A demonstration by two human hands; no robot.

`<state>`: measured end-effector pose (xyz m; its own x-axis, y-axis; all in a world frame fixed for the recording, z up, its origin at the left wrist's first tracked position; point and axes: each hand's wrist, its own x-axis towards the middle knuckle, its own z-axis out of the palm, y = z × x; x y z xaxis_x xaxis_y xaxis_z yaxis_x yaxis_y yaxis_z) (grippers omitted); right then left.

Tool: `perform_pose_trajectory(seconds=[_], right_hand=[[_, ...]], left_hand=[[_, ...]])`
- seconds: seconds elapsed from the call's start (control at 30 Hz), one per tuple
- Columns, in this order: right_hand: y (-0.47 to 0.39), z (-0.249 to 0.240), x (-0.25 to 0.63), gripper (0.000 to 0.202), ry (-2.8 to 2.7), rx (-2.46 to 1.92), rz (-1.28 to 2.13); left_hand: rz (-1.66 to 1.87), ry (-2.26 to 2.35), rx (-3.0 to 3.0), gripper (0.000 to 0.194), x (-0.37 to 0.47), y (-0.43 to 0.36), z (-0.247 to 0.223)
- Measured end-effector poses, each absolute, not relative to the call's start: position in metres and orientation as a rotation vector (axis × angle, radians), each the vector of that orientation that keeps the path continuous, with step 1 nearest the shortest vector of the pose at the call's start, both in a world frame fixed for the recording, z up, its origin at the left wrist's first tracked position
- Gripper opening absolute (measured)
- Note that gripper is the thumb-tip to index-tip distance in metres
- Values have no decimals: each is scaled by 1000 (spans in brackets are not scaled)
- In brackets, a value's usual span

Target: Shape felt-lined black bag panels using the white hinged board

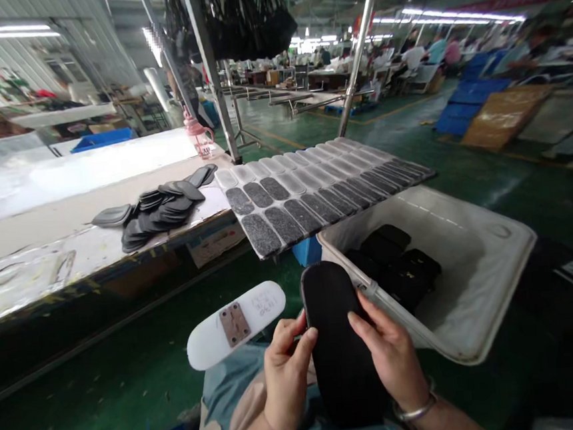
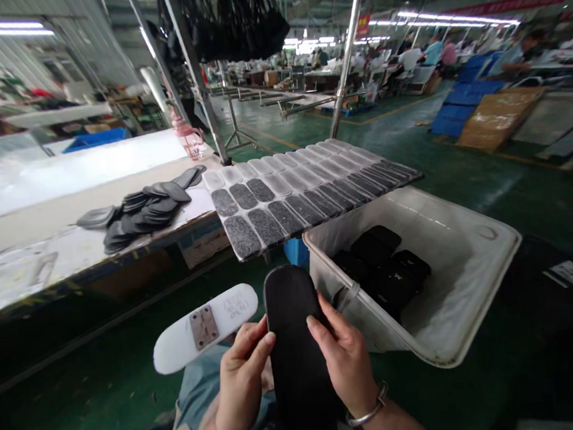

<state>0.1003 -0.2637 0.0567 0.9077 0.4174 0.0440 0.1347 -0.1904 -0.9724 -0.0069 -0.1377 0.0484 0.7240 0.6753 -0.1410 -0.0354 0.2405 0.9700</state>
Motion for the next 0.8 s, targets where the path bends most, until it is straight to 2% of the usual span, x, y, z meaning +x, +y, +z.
perform_pose_trajectory(seconds=[0.07,0.2,0.47,0.7,0.8], right_hand=[[-264,56,102,49,-438,-1735,313],[-265,58,110,53,-645,-1819,239],[-265,71,122,49,-776,-1873,117],[-261,80,113,41,-753,-1817,170],[-258,85,117,45,-849,-1850,171]], left_hand=[[528,631,1204,37,-4,-132,54],[454,557,1251,62,6,-117,69],[426,414,1274,48,12,-120,72],[698,359,1500,25,21,-105,71],[593,229,1449,35,34,-96,77]])
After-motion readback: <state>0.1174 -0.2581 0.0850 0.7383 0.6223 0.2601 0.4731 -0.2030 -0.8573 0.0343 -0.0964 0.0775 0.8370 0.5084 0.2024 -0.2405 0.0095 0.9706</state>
